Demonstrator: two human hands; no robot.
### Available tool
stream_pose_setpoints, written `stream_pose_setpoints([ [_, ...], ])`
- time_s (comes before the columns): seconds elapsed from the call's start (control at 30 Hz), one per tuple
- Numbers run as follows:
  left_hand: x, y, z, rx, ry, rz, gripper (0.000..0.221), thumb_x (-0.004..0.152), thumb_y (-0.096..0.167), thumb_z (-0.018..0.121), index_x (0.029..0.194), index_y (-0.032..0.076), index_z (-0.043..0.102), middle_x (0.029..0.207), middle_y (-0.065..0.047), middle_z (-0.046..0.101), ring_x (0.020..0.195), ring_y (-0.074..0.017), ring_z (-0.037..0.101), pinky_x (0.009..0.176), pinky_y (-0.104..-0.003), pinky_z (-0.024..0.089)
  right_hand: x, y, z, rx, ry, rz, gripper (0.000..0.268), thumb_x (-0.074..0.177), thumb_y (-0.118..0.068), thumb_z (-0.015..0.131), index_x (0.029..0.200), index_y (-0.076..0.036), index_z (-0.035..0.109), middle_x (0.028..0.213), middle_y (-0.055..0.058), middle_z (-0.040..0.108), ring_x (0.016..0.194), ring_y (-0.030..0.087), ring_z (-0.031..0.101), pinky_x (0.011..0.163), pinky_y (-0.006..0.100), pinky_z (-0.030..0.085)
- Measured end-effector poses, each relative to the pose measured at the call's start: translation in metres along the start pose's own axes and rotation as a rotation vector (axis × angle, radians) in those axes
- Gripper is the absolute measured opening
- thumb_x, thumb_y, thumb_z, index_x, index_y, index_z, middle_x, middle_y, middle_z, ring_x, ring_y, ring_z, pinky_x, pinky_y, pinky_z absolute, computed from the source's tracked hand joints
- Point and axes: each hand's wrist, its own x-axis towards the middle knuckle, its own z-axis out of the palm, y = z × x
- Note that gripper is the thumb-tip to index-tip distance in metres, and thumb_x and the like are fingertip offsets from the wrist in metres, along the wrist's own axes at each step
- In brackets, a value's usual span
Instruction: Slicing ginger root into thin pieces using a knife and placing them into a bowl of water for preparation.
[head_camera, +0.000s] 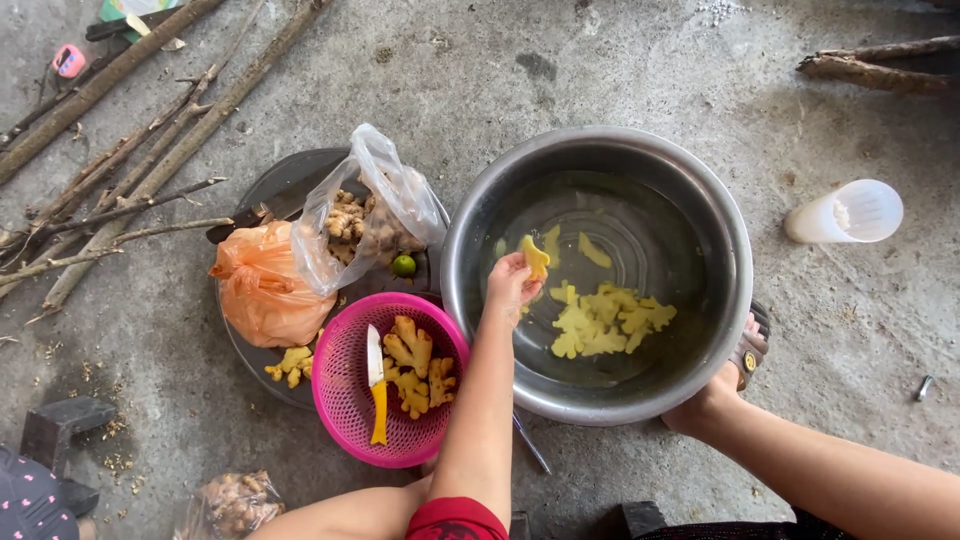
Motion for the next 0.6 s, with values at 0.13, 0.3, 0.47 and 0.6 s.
stream_pose_setpoints([
  [0.13, 0.0, -0.009, -0.005, -0.188, -0.019, 0.023, 0.052, 0.087, -0.003, 0.068, 0.127, 0.022, 0.047, 0.109, -0.001, 0.06, 0.084, -0.0238, 0.074, 0.074, -0.035, 0.066, -0.005, 0.001, 0.002, 0.004, -0.014, 0.01, 0.049, 0.084, 0.006, 0.062, 0.133, 0.0, 0.055, 0.086, 0.022, 0.069, 0.067, 0.032, 0.065, 0.058, 0.042, 0.054],
  [0.3, -0.047, 0.022, 0.008, -0.347, -0.1, 0.039, 0.024, 0.099, 0.003, 0.054, 0.116, 0.021, 0.054, 0.115, -0.002, 0.06, 0.1, -0.0212, 0.069, 0.085, -0.036, 0.062, -0.018, 0.0, 0.004, 0.014, -0.023, 0.043, 0.044, 0.086, 0.004, 0.062, 0.129, -0.002, 0.058, 0.081, 0.02, 0.07, 0.062, 0.03, 0.065, 0.055, 0.04, 0.053],
  [0.47, -0.076, 0.035, 0.018, -0.577, -0.16, 0.006, 0.012, 0.097, 0.029, 0.062, 0.105, 0.021, 0.066, 0.108, -0.005, 0.07, 0.09, -0.0215, 0.07, 0.076, -0.033, 0.062, -0.033, 0.0, 0.004, 0.03, -0.018, 0.054, 0.039, 0.088, 0.002, 0.062, 0.127, -0.003, 0.061, 0.077, 0.019, 0.071, 0.058, 0.029, 0.065, 0.052, 0.039, 0.053],
  [0.6, -0.105, 0.045, 0.032, -0.755, -0.263, -0.004, 0.056, 0.094, 0.072, 0.053, 0.087, 0.019, 0.071, 0.105, -0.01, 0.076, 0.079, -0.0243, 0.068, 0.064, -0.033, 0.054, -0.049, -0.004, 0.006, 0.049, -0.001, 0.055, 0.035, 0.089, 0.001, 0.062, 0.124, -0.004, 0.064, 0.073, 0.017, 0.072, 0.055, 0.027, 0.065, 0.049, 0.038, 0.052],
])
